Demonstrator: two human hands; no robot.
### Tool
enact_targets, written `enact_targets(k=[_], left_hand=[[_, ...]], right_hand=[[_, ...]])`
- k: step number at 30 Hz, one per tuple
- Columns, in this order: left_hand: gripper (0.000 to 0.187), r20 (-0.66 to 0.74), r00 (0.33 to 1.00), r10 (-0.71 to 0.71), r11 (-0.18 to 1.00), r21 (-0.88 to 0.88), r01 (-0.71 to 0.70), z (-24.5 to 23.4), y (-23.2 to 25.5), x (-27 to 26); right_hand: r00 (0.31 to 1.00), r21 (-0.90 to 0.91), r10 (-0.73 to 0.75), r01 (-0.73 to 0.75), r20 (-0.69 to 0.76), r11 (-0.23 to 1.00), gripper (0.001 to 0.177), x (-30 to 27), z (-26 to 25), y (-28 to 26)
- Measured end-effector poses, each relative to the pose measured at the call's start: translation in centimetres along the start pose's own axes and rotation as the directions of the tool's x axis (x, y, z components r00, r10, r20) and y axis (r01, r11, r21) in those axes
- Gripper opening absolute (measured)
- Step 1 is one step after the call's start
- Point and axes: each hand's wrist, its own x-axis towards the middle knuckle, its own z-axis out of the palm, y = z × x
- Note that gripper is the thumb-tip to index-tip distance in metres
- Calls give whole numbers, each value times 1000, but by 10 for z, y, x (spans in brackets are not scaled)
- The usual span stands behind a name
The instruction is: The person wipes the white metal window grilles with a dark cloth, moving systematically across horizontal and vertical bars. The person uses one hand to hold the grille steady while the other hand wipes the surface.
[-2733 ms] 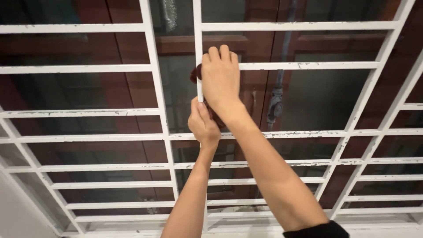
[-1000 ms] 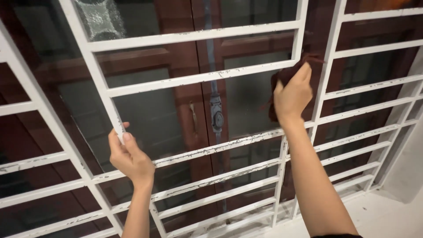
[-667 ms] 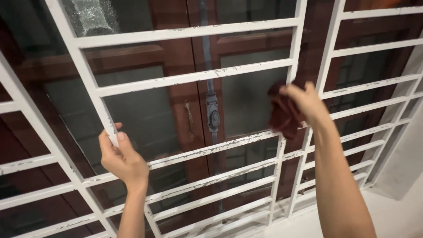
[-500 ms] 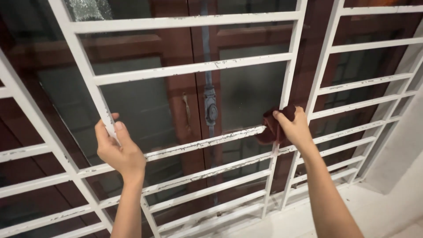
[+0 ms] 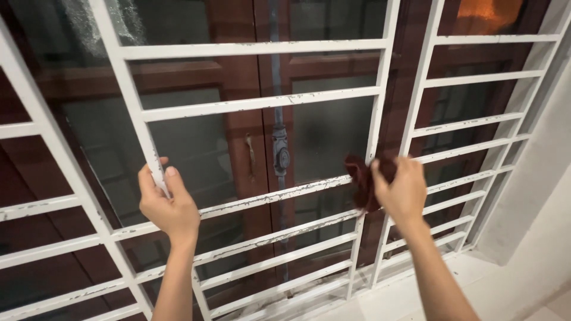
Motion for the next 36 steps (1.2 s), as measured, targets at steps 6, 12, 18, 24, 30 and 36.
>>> enact_targets(k=[6, 12, 18, 24, 30, 36], left_hand=[[18, -7, 1000, -6, 1000, 16, 6, -3, 1, 2], [22, 101, 982, -160, 987, -3, 161, -9, 16, 6], [16, -43, 990, -138, 981, 134, 142, 4, 15, 4], [24, -59, 995, -80, 973, 212, 91, 6, 17, 4], [29, -72, 995, -64, 963, 259, 81, 7, 13, 3], [32, -72, 996, -59, 966, 247, 76, 8, 12, 2]], right_hand=[[825, -58, -364, 378, -432, 924, 46, 135, -64, -39], [704, -640, -710, 536, -21, 551, 76, 237, -50, -28], [633, -688, -771, 529, -70, 497, 44, 257, -19, -22], [630, -693, -771, 516, -90, 503, 53, 256, -12, -47], [550, -425, -820, 712, -157, 559, 61, 232, -12, -177], [529, -266, -808, 765, -258, 586, 61, 201, -15, -293]])
